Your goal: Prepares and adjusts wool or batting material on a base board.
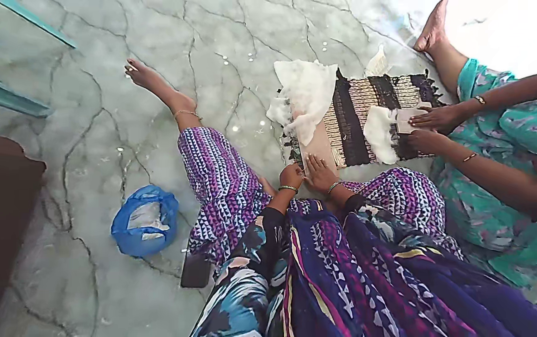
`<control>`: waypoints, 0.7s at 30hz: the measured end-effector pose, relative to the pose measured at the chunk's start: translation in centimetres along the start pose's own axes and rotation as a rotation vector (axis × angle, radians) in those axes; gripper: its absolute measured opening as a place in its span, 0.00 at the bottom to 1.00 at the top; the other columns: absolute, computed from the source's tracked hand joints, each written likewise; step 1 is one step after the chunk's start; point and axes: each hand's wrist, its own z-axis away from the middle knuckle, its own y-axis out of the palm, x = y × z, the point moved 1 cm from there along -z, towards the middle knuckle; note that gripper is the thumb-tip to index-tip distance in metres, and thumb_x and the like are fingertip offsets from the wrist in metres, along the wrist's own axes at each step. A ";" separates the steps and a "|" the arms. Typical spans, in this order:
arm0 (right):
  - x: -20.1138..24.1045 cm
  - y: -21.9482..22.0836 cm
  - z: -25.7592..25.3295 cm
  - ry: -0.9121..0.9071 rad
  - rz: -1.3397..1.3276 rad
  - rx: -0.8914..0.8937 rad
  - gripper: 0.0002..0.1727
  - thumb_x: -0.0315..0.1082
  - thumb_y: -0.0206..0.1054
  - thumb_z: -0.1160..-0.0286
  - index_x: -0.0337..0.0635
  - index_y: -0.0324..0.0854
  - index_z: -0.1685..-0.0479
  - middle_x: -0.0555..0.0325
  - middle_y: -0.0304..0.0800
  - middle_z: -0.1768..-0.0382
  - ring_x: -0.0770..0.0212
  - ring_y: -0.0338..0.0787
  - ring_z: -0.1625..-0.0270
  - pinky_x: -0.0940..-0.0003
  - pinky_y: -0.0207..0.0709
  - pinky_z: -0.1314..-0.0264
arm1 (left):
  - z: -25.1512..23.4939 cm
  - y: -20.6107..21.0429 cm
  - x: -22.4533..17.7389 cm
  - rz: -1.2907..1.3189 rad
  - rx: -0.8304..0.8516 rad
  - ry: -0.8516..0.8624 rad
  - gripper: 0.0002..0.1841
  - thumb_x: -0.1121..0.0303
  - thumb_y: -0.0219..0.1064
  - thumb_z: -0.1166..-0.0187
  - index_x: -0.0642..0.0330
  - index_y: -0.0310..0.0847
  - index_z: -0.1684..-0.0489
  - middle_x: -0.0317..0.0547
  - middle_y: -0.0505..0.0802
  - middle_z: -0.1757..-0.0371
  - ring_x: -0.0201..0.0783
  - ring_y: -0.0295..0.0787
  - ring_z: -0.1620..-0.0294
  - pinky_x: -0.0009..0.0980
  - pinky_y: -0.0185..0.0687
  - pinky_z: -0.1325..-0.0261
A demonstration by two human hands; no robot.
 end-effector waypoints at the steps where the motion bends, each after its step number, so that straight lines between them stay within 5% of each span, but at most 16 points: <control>1: -1.5 2.4 0.3 -0.002 -0.070 0.058 0.45 0.61 0.42 0.13 0.27 0.67 0.17 0.26 0.73 0.20 0.27 0.72 0.17 0.29 0.53 0.13 | 0.1 0.1 0.4 0.001 0.016 0.006 0.15 0.72 0.62 0.16 0.67 0.84 0.37 0.61 0.90 0.37 0.55 0.84 0.29 0.53 0.73 0.23; 3: -1.8 1.1 0.9 0.087 -0.095 0.364 0.52 0.69 0.39 0.16 0.34 0.43 0.04 0.35 0.46 0.06 0.35 0.50 0.05 0.33 0.40 0.07 | 0.1 -0.1 0.3 -0.012 0.066 0.023 0.15 0.71 0.62 0.15 0.67 0.84 0.36 0.61 0.90 0.36 0.55 0.83 0.28 0.53 0.71 0.21; 4: -1.4 -0.2 1.2 0.113 -0.090 0.445 0.54 0.70 0.41 0.16 0.34 0.40 0.04 0.36 0.43 0.05 0.37 0.47 0.04 0.33 0.39 0.07 | 0.0 -0.2 0.1 -0.023 0.099 0.033 0.16 0.70 0.62 0.15 0.67 0.84 0.35 0.61 0.89 0.34 0.55 0.82 0.26 0.53 0.70 0.20; 8: -0.2 -3.8 3.2 0.167 -0.087 0.677 0.50 0.66 0.46 0.13 0.34 0.43 0.05 0.40 0.39 0.04 0.39 0.43 0.03 0.31 0.30 0.07 | 0.0 -0.1 0.2 -0.081 0.202 0.068 0.16 0.69 0.63 0.16 0.66 0.85 0.36 0.61 0.89 0.33 0.55 0.81 0.25 0.54 0.69 0.19; 10: -0.4 -5.3 2.9 0.184 -0.091 0.726 0.44 0.62 0.44 0.09 0.37 0.51 0.06 0.43 0.46 0.04 0.41 0.48 0.03 0.30 0.25 0.07 | 0.0 -0.2 0.1 -0.099 0.204 0.083 0.16 0.70 0.63 0.16 0.66 0.85 0.36 0.62 0.88 0.32 0.56 0.80 0.24 0.55 0.69 0.19; 13: -0.9 -5.5 1.9 0.221 -0.160 0.466 0.33 0.49 0.44 0.06 0.34 0.67 0.14 0.40 0.68 0.13 0.44 0.61 0.07 0.35 0.31 0.05 | 0.7 -0.7 -0.2 -0.042 0.102 0.070 0.16 0.70 0.60 0.14 0.68 0.84 0.36 0.63 0.88 0.32 0.57 0.80 0.24 0.55 0.69 0.20; 17: -0.4 -4.6 -0.5 0.200 -0.136 0.280 0.40 0.51 0.47 0.08 0.28 0.52 0.08 0.36 0.51 0.07 0.40 0.51 0.04 0.37 0.37 0.05 | 1.4 -2.4 -1.8 0.037 -0.016 0.075 0.18 0.70 0.55 0.11 0.71 0.82 0.33 0.66 0.85 0.27 0.60 0.76 0.20 0.55 0.63 0.16; 21: 0.0 -1.8 -1.3 0.151 -0.110 0.205 0.45 0.55 0.57 0.14 0.25 0.54 0.10 0.31 0.53 0.09 0.34 0.56 0.07 0.36 0.44 0.06 | 0.7 -1.6 -1.4 0.002 -0.001 0.077 0.17 0.70 0.56 0.12 0.70 0.83 0.33 0.66 0.85 0.27 0.61 0.77 0.21 0.55 0.65 0.17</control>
